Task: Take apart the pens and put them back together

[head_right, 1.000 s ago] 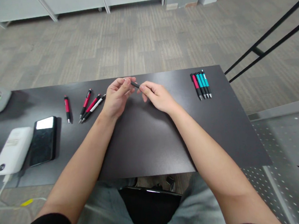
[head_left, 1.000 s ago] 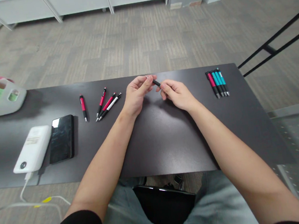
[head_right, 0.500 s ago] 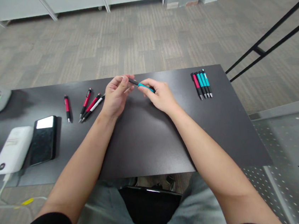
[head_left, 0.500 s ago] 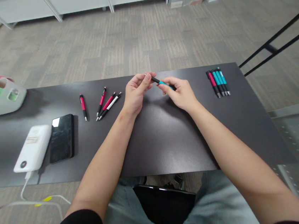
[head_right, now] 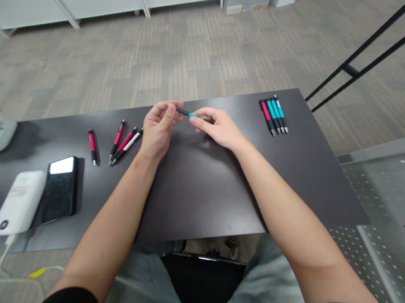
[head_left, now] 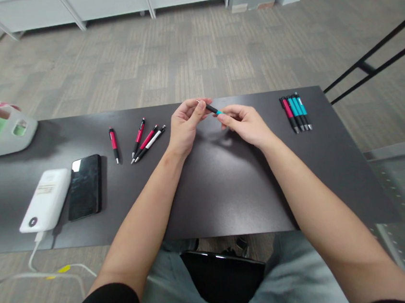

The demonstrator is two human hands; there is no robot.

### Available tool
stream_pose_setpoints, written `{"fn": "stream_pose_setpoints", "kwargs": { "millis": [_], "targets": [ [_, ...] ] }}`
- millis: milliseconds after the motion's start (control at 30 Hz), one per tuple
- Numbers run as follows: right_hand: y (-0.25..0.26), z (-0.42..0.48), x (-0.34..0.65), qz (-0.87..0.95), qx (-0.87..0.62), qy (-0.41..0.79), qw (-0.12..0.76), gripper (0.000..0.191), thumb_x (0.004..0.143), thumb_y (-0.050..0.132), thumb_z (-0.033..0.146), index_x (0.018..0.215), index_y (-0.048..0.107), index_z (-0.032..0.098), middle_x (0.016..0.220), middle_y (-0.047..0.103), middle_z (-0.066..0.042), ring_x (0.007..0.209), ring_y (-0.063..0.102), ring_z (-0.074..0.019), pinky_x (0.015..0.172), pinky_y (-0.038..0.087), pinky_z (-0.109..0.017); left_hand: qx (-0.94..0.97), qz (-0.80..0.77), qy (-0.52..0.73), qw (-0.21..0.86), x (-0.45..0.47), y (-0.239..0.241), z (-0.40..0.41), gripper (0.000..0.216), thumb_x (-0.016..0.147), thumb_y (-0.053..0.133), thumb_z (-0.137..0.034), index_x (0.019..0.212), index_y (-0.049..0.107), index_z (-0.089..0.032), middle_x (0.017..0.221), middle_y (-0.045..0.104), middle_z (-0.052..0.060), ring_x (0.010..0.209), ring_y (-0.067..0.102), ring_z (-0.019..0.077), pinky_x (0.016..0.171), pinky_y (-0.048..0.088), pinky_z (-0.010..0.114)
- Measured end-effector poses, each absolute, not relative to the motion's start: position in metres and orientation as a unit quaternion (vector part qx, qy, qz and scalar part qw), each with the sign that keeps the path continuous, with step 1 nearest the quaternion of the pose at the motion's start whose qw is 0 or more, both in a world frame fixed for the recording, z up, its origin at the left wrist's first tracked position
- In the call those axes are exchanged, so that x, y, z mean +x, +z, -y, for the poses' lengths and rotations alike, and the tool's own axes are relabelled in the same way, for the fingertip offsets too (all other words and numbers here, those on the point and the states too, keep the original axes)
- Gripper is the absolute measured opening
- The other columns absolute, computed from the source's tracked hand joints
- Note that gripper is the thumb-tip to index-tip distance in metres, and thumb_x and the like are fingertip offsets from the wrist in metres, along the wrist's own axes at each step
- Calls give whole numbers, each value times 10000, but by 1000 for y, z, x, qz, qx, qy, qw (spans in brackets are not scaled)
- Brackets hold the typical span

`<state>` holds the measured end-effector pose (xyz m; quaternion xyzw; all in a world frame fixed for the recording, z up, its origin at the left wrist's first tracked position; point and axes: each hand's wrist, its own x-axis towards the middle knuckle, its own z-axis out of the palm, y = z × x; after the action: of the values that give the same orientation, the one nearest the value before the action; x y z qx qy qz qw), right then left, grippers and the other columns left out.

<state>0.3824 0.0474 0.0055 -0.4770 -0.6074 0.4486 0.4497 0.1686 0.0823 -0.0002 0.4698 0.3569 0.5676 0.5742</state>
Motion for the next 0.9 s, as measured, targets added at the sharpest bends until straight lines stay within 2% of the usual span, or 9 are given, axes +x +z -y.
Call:
{"fn": "stream_pose_setpoints", "kwargs": {
  "millis": [67, 133, 300, 400, 500, 667, 800, 900],
  "targets": [
    [-2, -55, 388, 581, -492, 416, 497, 752, 803, 1076, 946, 1055, 805, 291, 789, 709, 18, 716, 599, -190, 654, 489, -351, 470, -365, 575, 562, 169, -2, -84, 334, 1014, 1118, -502, 1031, 866, -283, 1187, 937, 42, 1031, 900, 206, 1005, 708, 358],
    [-10, -62, 394, 547, -498, 395, 544, 760, 800, 1076, 948, 1050, 761, 302, 842, 719, 11, 761, 649, -198, 660, 522, -346, 478, -371, 576, 549, 169, -3, -85, 307, 1002, 1124, -477, 1041, 884, -290, 1114, 920, 26, 999, 888, 200, 990, 700, 349],
    [-26, -72, 403, 487, -501, 356, 621, 642, 988, 959, 889, 1227, 737, 336, 1024, 766, -39, 1020, 773, -251, 732, 618, -351, 534, -367, 550, 527, 170, -7, -82, 375, 901, 1187, -472, 974, 887, -259, 992, 902, 31, 922, 857, 206, 947, 693, 357],
    [-30, -72, 403, 461, -499, 343, 649, 638, 1026, 964, 764, 1466, 730, 366, 1077, 775, -44, 1142, 798, -269, 757, 642, -337, 571, -374, 530, 503, 171, -6, -76, 309, 895, 1172, -400, 981, 907, -266, 994, 920, 33, 958, 880, 228, 949, 692, 357],
    [-32, -72, 400, 452, -492, 335, 664, 760, 1013, 987, 728, 1628, 653, 431, 1135, 818, -35, 1176, 840, -290, 783, 684, -350, 581, -391, 533, 475, 171, -5, -72, 248, 897, 1142, -308, 981, 909, -287, 1036, 937, 28, 1006, 892, 243, 1016, 709, 376],
    [-33, -72, 399, 495, -498, 327, 632, 774, 1052, 869, 913, 1618, 728, 405, 1342, 883, -116, 1261, 873, -364, 823, 755, -433, 590, -390, 552, 441, 171, -5, -70, 172, 946, 1077, -284, 990, 912, -305, 1055, 945, 23, 1017, 888, 254, 1035, 706, 395],
    [-33, -74, 400, 542, -496, 310, 604, 874, 1070, 763, 1006, 1714, 718, 417, 1312, 876, -128, 1216, 882, -368, 801, 758, -434, 591, -388, 564, 426, 173, -3, -68, 167, 951, 1064, -258, 1006, 912, -302, 1088, 947, 30, 1046, 892, 266, 1069, 697, 409],
    [-35, -74, 402, 536, -490, 298, 620, 899, 1072, 791, 979, 1773, 699, 423, 1275, 864, -115, 1225, 887, -370, 804, 769, -430, 603, -392, 564, 406, 174, -2, -66, 164, 947, 1052, -251, 1011, 908, -300, 1082, 942, 26, 1054, 882, 269, 1086, 692, 414]
  ]
}}
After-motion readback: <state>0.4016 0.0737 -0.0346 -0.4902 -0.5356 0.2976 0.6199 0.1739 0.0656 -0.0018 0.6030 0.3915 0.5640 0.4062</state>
